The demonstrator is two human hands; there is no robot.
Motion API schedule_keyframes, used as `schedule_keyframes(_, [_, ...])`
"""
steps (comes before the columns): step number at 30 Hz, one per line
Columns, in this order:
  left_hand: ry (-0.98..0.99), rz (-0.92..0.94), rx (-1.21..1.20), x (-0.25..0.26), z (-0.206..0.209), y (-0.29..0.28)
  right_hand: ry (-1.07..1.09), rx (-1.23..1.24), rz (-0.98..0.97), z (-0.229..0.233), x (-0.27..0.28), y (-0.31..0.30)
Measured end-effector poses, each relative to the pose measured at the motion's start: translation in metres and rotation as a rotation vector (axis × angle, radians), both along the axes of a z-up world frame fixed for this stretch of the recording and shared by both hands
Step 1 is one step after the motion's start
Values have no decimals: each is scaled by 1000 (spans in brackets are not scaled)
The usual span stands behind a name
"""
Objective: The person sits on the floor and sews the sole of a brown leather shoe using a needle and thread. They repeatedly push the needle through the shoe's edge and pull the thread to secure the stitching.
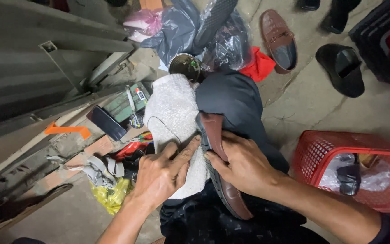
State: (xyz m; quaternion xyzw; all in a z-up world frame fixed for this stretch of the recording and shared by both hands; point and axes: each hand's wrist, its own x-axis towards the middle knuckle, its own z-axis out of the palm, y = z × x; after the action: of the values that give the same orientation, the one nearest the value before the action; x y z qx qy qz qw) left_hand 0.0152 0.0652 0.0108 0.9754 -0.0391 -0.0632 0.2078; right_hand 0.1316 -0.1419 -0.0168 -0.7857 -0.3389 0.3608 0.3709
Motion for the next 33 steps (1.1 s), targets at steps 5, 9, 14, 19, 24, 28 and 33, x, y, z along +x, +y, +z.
schedule_keyframes(5, [100, 181, -375, 15, 5, -6, -35, 6, -7, 3, 0, 3])
schedule_keyframes(9, [239, 234, -366, 19, 6, -9, -45, 13, -2, 5, 0, 4])
schedule_keyframes(14, [-10, 242, -382, 28, 5, -4, 81, 19, -31, 17, 9, 14])
schedule_keyframes(19, [61, 387, -450, 22, 36, 3, 289, 121, -60, 45, 17, 12])
schedule_keyframes(24, [25, 469, -636, -22, 5, 6, 112, 258, -459, 36, 40, -52])
schedule_keyframes(28, [-18, 573, -718, -47, -26, 7, -657, -144, -414, 31, 48, -77])
schedule_keyframes(33, [-88, 673, -880, -60, -53, 8, -367, 260, -74, 39, 12, -18])
